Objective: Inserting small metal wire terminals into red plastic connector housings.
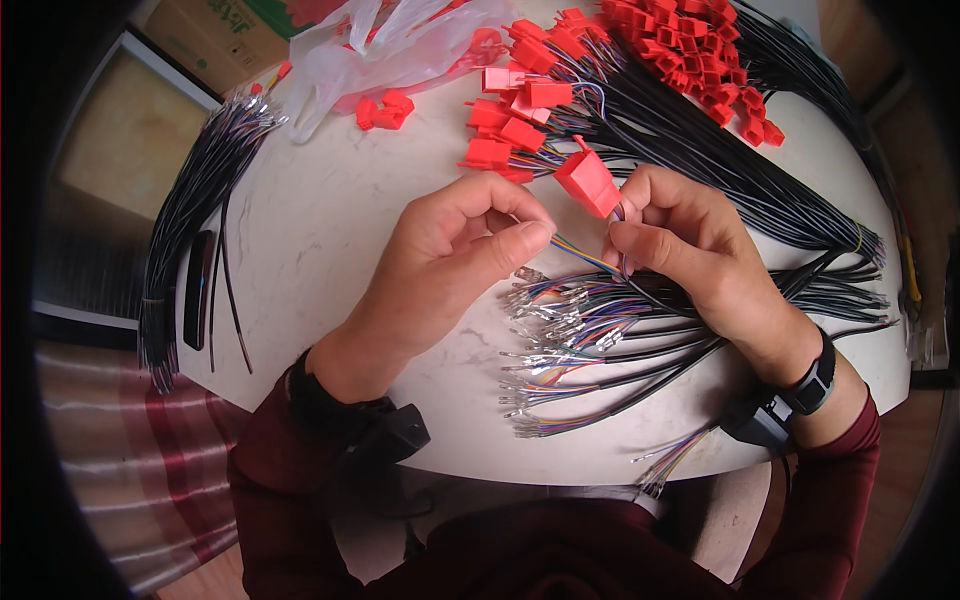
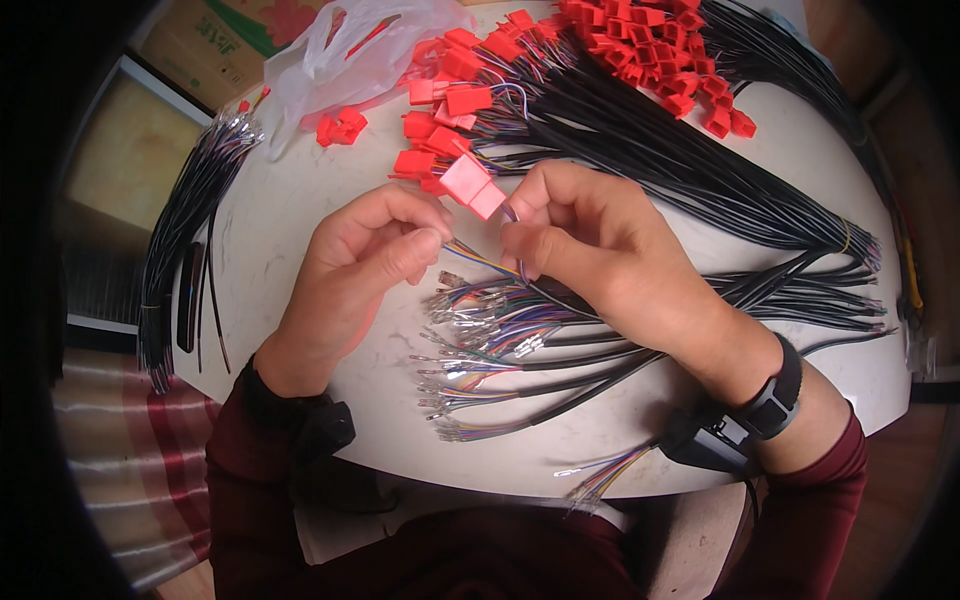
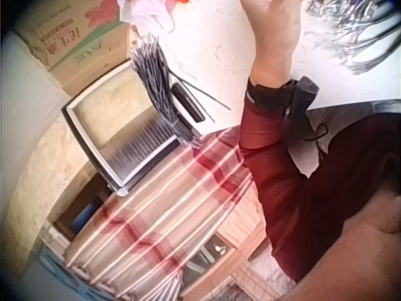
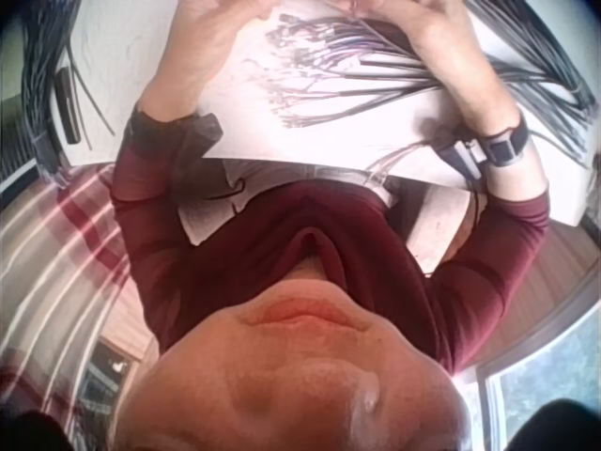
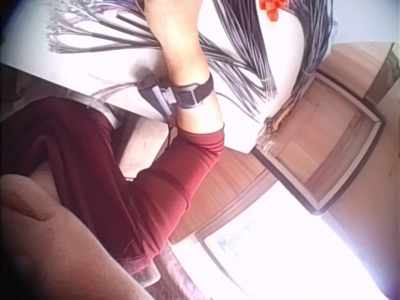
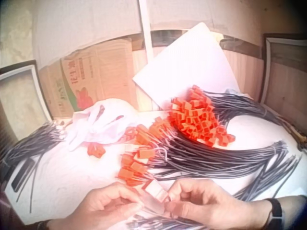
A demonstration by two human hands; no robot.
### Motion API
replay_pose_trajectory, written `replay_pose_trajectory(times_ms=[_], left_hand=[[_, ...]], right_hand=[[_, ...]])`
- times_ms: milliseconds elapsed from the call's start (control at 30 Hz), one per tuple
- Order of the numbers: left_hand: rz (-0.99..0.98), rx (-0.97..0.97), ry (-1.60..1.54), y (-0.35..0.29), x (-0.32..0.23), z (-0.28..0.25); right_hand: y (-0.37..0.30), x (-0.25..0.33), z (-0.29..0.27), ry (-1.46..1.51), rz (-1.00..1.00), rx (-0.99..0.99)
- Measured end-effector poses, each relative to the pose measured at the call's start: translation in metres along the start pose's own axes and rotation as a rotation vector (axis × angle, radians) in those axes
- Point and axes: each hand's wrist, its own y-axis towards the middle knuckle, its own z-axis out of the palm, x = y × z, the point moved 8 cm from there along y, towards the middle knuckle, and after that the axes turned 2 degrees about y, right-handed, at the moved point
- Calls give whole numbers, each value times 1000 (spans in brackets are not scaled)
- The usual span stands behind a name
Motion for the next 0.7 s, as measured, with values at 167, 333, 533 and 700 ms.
replay_pose_trajectory(times_ms=[167, 333, 533, 700], left_hand=[[21, 8, 19, -3, -3, 3], [245, -52, 527, -6, -24, 0], [278, 11, 450, -6, -22, 4], [231, 21, 361, -6, -18, 6]], right_hand=[[1, -1, 0, 10, 22, 0], [0, -2, 1, 5, 22, 18], [-2, -7, 6, 4, 38, 62], [-3, -8, 10, -1, 51, 69]])
